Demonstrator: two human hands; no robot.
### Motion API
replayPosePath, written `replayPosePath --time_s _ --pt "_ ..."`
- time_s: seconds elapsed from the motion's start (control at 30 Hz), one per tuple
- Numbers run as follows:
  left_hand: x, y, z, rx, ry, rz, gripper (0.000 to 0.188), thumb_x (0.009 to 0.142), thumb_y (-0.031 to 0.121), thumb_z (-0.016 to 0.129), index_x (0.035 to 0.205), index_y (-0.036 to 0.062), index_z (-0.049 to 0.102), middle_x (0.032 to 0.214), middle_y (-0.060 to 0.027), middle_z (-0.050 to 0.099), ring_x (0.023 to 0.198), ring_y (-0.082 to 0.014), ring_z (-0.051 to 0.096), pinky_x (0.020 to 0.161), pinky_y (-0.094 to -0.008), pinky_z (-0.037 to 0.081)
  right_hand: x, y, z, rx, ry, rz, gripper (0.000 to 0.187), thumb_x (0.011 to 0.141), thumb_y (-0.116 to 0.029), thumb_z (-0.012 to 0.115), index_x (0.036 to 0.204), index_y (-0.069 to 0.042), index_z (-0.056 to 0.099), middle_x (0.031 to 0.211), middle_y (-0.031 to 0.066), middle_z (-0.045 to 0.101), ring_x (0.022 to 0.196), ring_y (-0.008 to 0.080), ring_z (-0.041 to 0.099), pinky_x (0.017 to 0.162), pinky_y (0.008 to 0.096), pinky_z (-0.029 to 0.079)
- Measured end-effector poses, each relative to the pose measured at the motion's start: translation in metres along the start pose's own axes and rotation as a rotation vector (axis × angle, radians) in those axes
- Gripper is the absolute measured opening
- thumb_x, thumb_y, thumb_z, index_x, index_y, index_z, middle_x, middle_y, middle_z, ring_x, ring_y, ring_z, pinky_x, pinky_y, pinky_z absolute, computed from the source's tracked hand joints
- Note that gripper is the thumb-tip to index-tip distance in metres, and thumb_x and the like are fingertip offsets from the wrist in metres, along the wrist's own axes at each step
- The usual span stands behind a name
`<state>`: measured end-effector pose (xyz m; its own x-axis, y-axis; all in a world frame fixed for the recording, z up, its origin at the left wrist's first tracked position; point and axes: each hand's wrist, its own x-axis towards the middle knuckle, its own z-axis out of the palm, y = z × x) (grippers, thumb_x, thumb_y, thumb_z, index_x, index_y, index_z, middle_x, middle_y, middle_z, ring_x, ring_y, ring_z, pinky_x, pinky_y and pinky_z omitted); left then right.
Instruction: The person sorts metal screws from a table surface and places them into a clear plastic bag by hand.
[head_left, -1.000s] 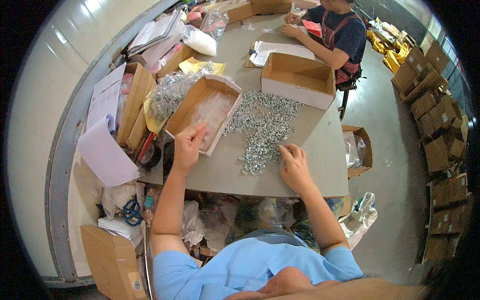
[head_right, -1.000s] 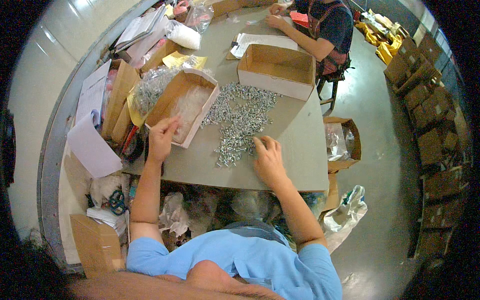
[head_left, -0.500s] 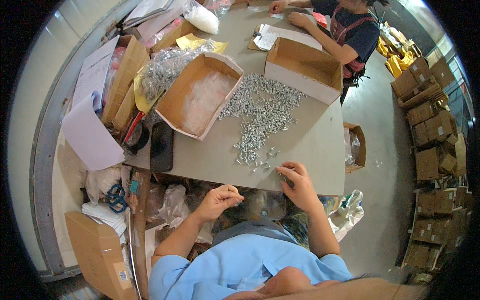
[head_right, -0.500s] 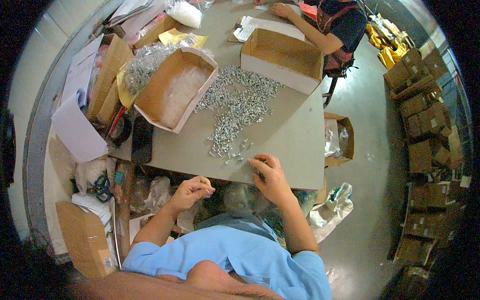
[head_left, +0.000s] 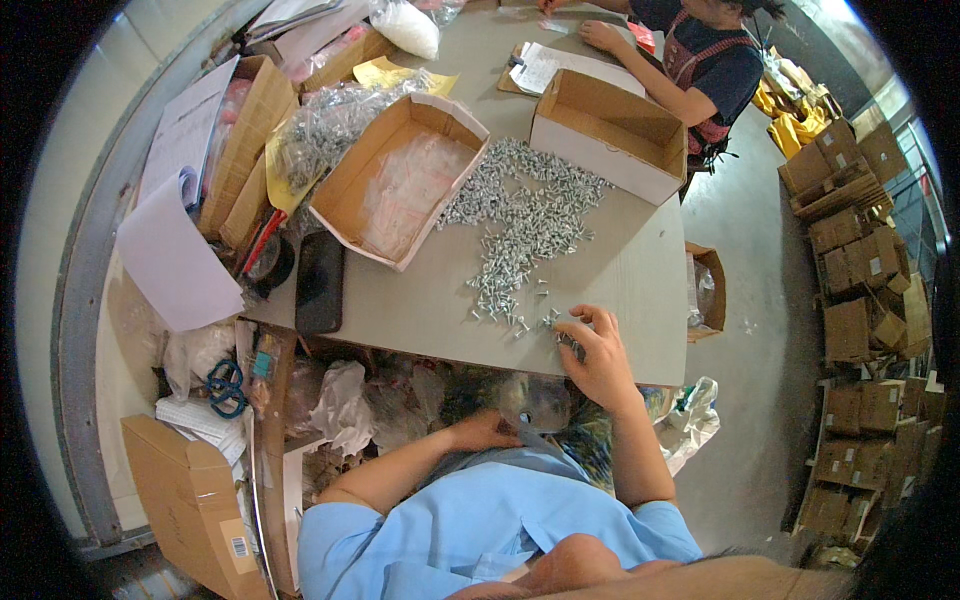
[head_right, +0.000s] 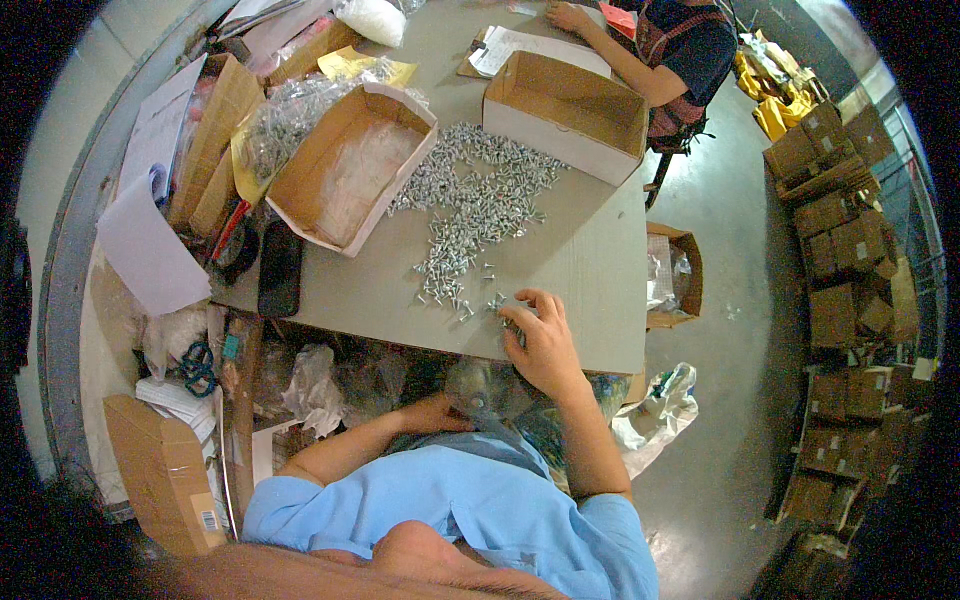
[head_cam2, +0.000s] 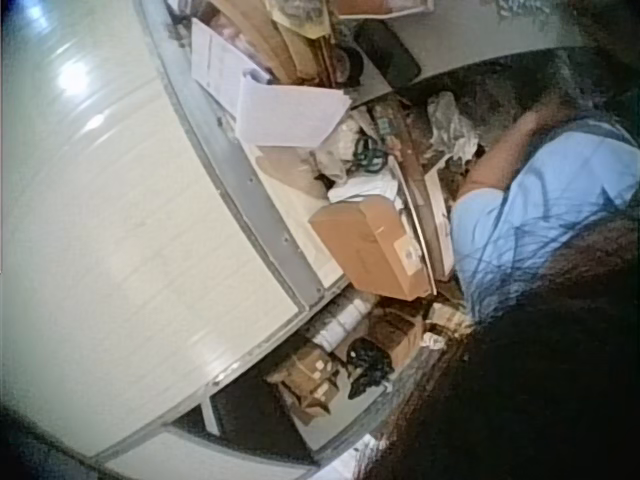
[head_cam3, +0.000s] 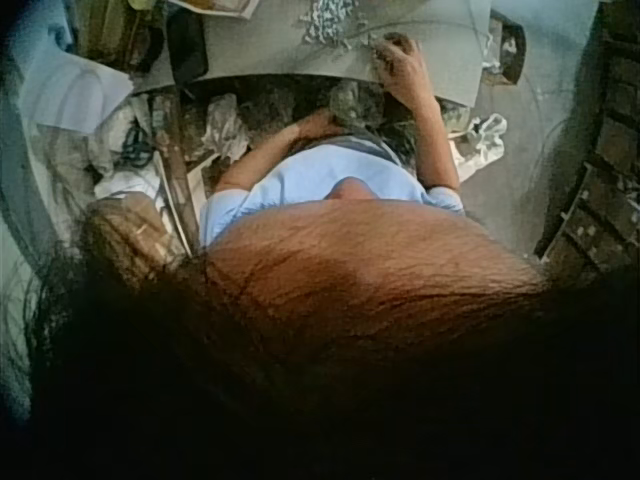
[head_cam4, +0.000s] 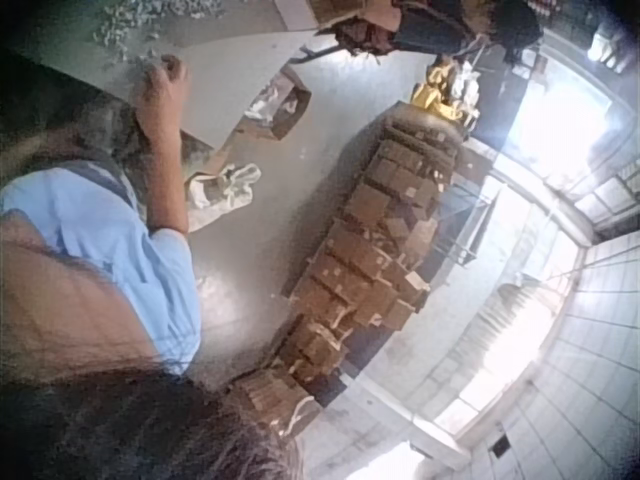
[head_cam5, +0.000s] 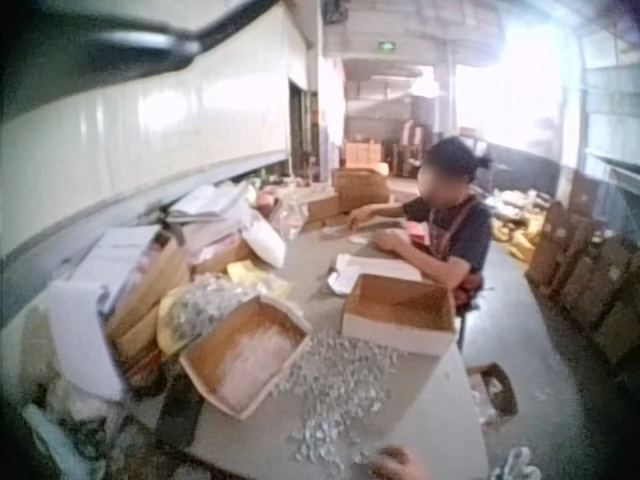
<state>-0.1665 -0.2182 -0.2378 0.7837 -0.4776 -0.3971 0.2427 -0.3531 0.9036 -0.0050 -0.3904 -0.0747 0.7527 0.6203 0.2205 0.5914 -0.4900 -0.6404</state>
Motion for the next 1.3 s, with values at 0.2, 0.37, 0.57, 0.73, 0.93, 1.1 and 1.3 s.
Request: replayPosePath --time_s 0.2,0.37,0.57,0.73,0.93,1.1,1.3 --pt "0.003 0.053 -0.003 -0.025 0.07 -0.092 0.06 0.078 0.039 0.073 0.12 0.0003 0.056 0.115 -0.0175 0.061 0.106 -0.0283 0.056 0.093 -0.0381 0.044 -0.003 0.008 -0.002 0.056 0.03 0.057 0.028 0.074 -0.003 0.065 0.102 -0.006 0.064 0.115 0.0142 0.052 0.108 0.0328 0.051 0.091 0.0391 0.045" --pt "0.016 0.025 0.021 -0.156 0.219 0.055 0.049 0.079 0.035 0.074 0.113 0.001 0.061 0.105 -0.0155 0.065 0.097 -0.0253 0.06 0.086 -0.0368 0.047 -0.002 0.009 -0.002 0.057 0.033 0.053 0.026 0.074 -0.002 0.065 0.1 -0.006 0.064 0.113 0.0139 0.053 0.108 0.0316 0.052 0.089 0.0378 0.045" --pt "0.016 0.036 0.015 -0.264 0.076 0.003 0.068 0.078 0.043 0.075 0.128 0.0023 0.052 0.125 -0.0172 0.057 0.115 -0.0302 0.053 0.1 -0.0418 0.04 -0.004 0.009 -0.002 0.005 0.014 0.022 0.016 0.074 -0.004 0.067 0.091 -0.004 0.064 0.113 0.0135 0.053 0.105 0.0319 0.052 0.088 0.0392 0.046" --pt "0.02 0.033 0.017 -0.269 0.086 0.016 0.062 0.078 0.042 0.075 0.123 0.0032 0.056 0.123 -0.017 0.058 0.113 -0.0295 0.054 0.099 -0.0411 0.041 -0.001 0.005 0.006 -0.142 -0.006 -0.084 0.012 0.077 -0.007 0.068 0.089 -0.005 0.064 0.114 0.0129 0.052 0.103 0.0329 0.05 0.088 0.0415 0.045" --pt "0.022 0.031 0.019 -0.209 0.121 -0.027 0.064 0.077 0.045 0.075 0.123 0.0038 0.057 0.122 -0.0174 0.057 0.113 -0.0303 0.053 0.098 -0.0405 0.041 -0.005 0.002 0.004 -0.151 -0.024 -0.121 0.015 0.078 -0.002 0.065 0.092 -0.004 0.059 0.113 0.0134 0.051 0.105 0.0344 0.049 0.093 0.0398 0.041" --pt "0.015 0.035 0.025 -0.288 0.166 -0.13 0.072 0.074 0.051 0.075 0.125 0.0045 0.055 0.129 -0.0169 0.052 0.115 -0.0303 0.05 0.099 -0.0402 0.04 -0.02 0.058 -0.056 -0.316 0.6 0.214 0.014 0.08 0.003 0.062 0.092 -0.001 0.057 0.092 0.0136 0.057 0.086 0.0295 0.058 0.079 0.0339 0.047" --pt "0.021 0.03 0.023 -0.17 0.135 -0.124 0.068 0.073 0.053 0.075 0.117 0.0039 0.058 0.13 -0.0171 0.051 0.117 -0.0299 0.049 0.101 -0.0402 0.039 -0.024 0.045 -0.043 0.004 0.313 0.297 0.012 0.08 0.001 0.064 0.093 -0.001 0.065 0.086 0.0127 0.065 0.075 0.0245 0.064 0.068 0.0324 0.051"
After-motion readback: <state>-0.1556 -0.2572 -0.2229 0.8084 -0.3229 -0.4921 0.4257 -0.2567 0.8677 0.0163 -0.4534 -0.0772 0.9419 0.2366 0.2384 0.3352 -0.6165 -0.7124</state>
